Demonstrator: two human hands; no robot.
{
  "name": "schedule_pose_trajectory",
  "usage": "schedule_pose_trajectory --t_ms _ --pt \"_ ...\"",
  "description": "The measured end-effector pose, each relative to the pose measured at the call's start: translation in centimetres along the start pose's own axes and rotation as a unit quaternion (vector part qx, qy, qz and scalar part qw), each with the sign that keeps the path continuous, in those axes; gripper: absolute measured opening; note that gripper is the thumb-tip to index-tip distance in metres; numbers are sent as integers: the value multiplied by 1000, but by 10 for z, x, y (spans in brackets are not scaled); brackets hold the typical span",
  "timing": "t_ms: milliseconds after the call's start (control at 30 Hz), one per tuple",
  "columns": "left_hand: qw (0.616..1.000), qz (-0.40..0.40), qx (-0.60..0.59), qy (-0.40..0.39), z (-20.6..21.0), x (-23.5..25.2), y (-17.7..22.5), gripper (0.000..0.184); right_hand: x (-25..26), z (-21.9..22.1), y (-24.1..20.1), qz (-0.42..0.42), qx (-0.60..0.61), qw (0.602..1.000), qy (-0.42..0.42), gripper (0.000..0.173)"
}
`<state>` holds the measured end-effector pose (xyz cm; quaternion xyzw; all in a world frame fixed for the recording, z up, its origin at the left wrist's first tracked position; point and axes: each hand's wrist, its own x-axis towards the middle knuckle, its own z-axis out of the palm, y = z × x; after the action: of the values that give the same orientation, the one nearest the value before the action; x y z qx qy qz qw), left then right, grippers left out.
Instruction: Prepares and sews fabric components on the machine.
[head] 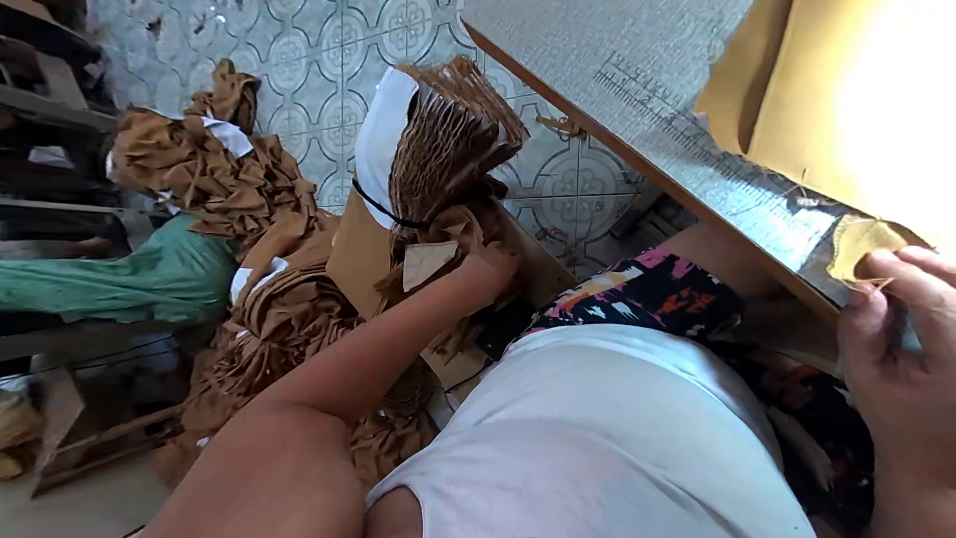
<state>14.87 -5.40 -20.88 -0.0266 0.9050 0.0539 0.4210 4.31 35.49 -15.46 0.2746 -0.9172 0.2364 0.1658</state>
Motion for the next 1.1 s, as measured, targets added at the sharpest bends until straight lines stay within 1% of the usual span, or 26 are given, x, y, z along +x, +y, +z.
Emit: schedule_pose_trajectory --t_ms 67,100,200,233,300,367,433,500,567,667,733,800,833,900,967,1000,1067,1100 --pt "999 -21 32 -24 -3 6 7 30 1 -1 -2 -4 -5 1000 5 33" --pt "999 -25 38 -24 -5 6 7 30 2 -1 -3 -4 -6 1000 7 32" --pt "998 -34 41 -27 -11 5 -3 27 3 -1 -5 1 -10 1000 7 30" --pt "999 -24 32 -32 -13 4 -8 25 3 0 -5 2 -9 1000 8 30" --pt "999 30 22 -30 -19 3 -16 23 3 0 -6 4 -11 1000 8 30" --pt "994 110 4 7 -23 3 -22 21 3 0 -5 5 -11 1000 11 30" --pt "972 206 -61 95 -25 3 -25 16 3 -1 -5 7 -11 1000 15 29" --pt "939 264 -127 181 -31 1 -18 16 5 -2 -6 6 -9 1000 14 29" --pt "903 304 -177 246 -46 -6 -4 17 9 -7 -8 5 9 1000 15 30" --pt "852 374 -216 296 -84 -28 36 19 17 -22 -28 2 106 994 36 34" --pt "803 438 -241 324 -110 -43 70 15 21 -28 -57 11 224 974 26 40" --pt "750 495 -279 339 -132 -56 104 11 24 -26 -86 29 349 937 -19 48" --pt "727 518 -291 346 -142 -59 119 9 27 -25 -98 36 379 924 -33 46" --pt "692 544 -292 374 -161 -58 142 8 32 -26 -105 51 398 916 -12 26" --pt "675 550 -271 409 -182 -49 160 8 36 -34 -95 100 428 898 25 18" --pt "678 545 -250 425 -195 -41 169 11 39 -41 -85 140 442 885 34 16" --pt "715 512 -185 439 -221 -22 188 17 46 -52 -61 235 416 878 34 14" --pt "730 500 -158 438 -234 -8 200 18 49 -53 -46 274 373 886 37 16"
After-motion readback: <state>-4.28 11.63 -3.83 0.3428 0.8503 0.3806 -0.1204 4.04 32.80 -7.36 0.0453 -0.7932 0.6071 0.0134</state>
